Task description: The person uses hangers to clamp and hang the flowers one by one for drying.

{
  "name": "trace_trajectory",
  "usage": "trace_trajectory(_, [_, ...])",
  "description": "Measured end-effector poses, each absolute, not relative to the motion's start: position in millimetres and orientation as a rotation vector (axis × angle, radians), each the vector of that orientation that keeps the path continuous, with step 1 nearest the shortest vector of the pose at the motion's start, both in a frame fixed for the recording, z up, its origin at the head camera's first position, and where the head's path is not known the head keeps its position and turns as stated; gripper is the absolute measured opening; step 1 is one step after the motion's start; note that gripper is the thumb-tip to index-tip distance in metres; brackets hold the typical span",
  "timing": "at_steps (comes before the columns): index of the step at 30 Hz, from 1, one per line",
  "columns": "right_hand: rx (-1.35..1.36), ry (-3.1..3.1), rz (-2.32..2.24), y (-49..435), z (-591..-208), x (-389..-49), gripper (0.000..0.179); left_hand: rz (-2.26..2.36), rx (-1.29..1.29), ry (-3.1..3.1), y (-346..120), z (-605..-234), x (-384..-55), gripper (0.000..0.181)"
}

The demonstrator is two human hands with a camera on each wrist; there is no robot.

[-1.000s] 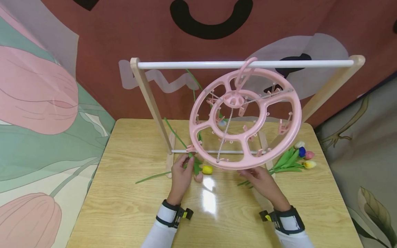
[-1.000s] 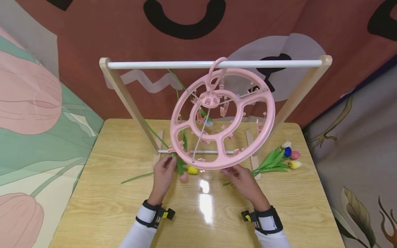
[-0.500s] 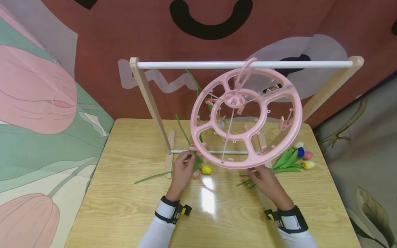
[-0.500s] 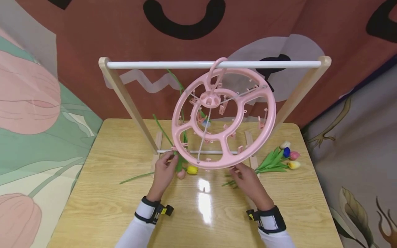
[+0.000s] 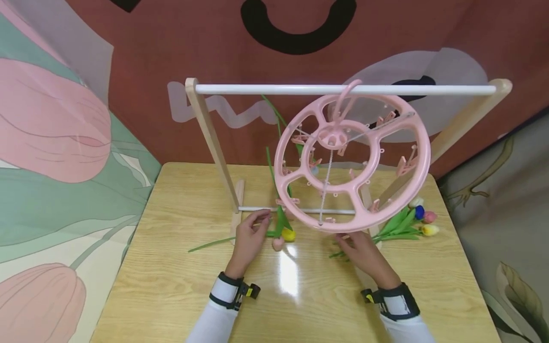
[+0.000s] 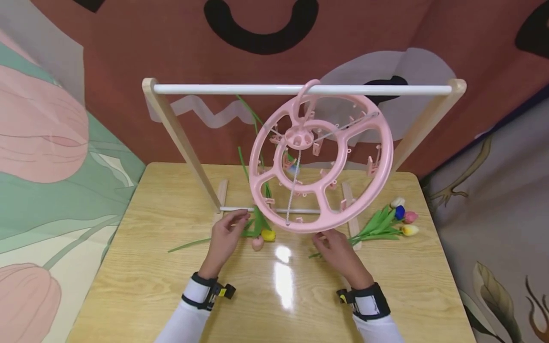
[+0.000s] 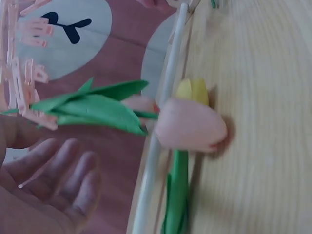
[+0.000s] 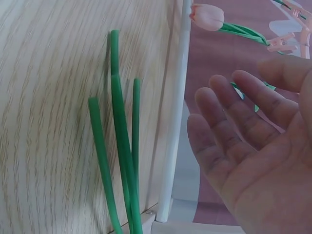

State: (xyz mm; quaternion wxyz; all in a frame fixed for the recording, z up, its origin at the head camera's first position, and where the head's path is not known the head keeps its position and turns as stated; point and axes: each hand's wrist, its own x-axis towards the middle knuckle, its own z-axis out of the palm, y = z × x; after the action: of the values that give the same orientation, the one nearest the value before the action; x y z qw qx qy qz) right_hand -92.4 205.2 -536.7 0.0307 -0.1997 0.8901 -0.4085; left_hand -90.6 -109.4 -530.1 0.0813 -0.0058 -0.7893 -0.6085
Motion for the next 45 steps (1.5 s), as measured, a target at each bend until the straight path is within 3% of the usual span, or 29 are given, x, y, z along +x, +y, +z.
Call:
trace_trajectory(10, [-0.532,2.739,-1.233,216.7,-541.3,-92.3,0.028,-0.954,0.034,-2.859,-178.6,-557.3,-71.3,0.046])
trace_trajectory(23, [-0.516,2.733,-1.252,227.5,-543.4,-91.2,0.027,-0.425,-0.078,-2.912,-201.8,-577.2,-50.0,0.018])
trace_trajectory(45, [-0.590,2.703,-1.237,213.4,-544.0,-84.7,0.028,-0.228,0.007,-2.632,-217.8,-514.3,-47.2,0.023])
